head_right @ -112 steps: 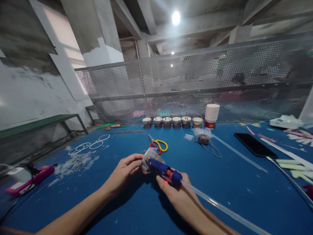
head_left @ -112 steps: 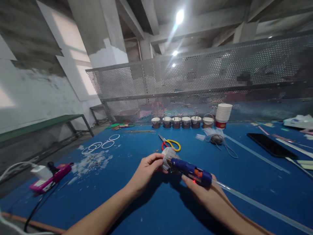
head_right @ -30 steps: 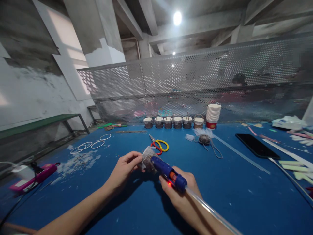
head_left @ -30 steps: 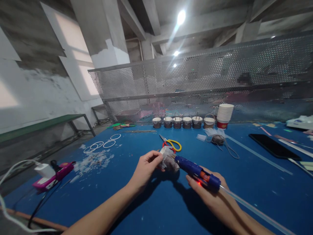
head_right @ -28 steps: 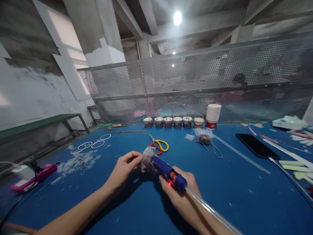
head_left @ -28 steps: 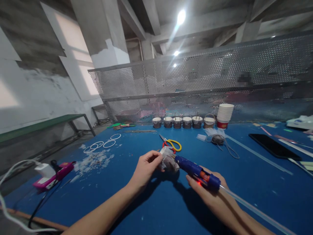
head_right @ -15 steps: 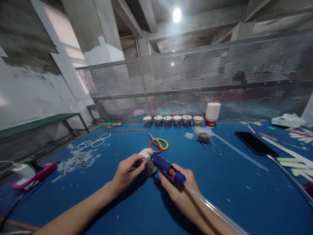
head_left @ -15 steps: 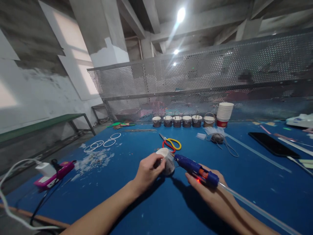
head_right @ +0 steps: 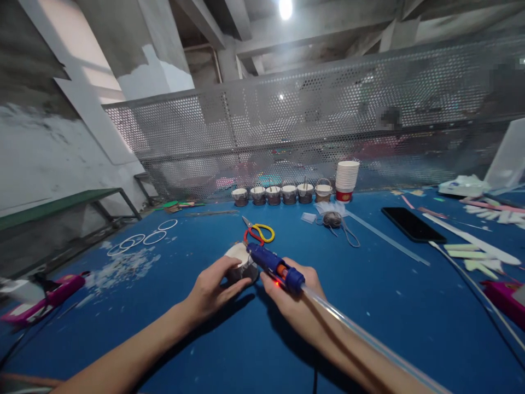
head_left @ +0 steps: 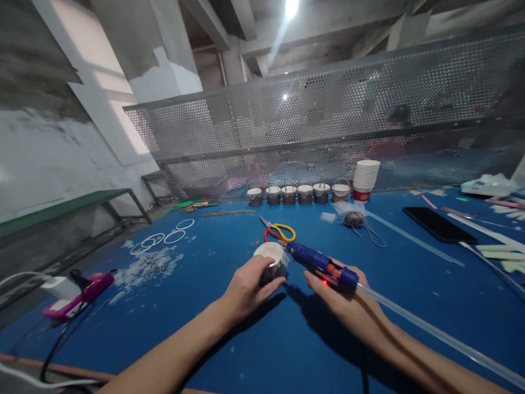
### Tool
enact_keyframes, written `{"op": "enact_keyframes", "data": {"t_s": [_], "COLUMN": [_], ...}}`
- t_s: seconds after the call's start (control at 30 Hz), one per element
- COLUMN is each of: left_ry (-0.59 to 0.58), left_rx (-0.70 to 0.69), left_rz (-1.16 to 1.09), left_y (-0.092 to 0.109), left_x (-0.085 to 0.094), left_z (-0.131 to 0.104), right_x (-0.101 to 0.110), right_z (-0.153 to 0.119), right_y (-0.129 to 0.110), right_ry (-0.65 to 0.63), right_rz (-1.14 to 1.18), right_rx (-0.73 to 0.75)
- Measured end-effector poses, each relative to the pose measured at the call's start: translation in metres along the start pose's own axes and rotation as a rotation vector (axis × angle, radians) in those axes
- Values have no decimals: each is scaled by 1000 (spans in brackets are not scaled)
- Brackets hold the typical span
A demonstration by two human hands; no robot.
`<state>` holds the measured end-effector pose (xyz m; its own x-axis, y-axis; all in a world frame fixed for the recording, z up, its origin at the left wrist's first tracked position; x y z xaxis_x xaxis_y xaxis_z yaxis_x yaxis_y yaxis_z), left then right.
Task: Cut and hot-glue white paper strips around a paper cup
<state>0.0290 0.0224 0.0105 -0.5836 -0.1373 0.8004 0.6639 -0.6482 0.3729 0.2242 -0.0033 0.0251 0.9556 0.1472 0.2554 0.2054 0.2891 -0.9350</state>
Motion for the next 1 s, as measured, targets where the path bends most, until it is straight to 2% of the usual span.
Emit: {"op": "enact_keyframes", "data": {"t_s": [0.3, 0.53, 0.67, 0.83, 1.0], "left_ry": [-16, -40, -7, 14, -49], "left_rx": [-62, -42, -21, -14, -54], "left_rz": [143, 130, 40, 13, -24], "left_y": [11, 2, 6, 18, 13], "left_x": [-5, -10, -1, 18, 29], "left_z": [9, 6, 6, 6, 9], "right_x": [0, 4, 10, 15, 16], "right_z": [0, 2, 8, 10, -1], "right_y": [-6, -1, -2, -3, 10], "right_ry": [8, 22, 24, -66, -101], "right_rz": [8, 19, -2, 8, 167], "right_rx": [-12, -46, -127, -227, -303]}}
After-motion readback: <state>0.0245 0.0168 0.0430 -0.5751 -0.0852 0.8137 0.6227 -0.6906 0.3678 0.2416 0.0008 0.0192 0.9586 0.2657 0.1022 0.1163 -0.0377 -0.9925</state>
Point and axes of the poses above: each hand's wrist, its own z-axis towards the middle knuckle, its own x-axis out of the back of the hand, y = z × x, the point moved 4 cm from there along z, towards the middle knuckle, and after that the axes turned 8 degrees about -y, right-handed, at the moved point
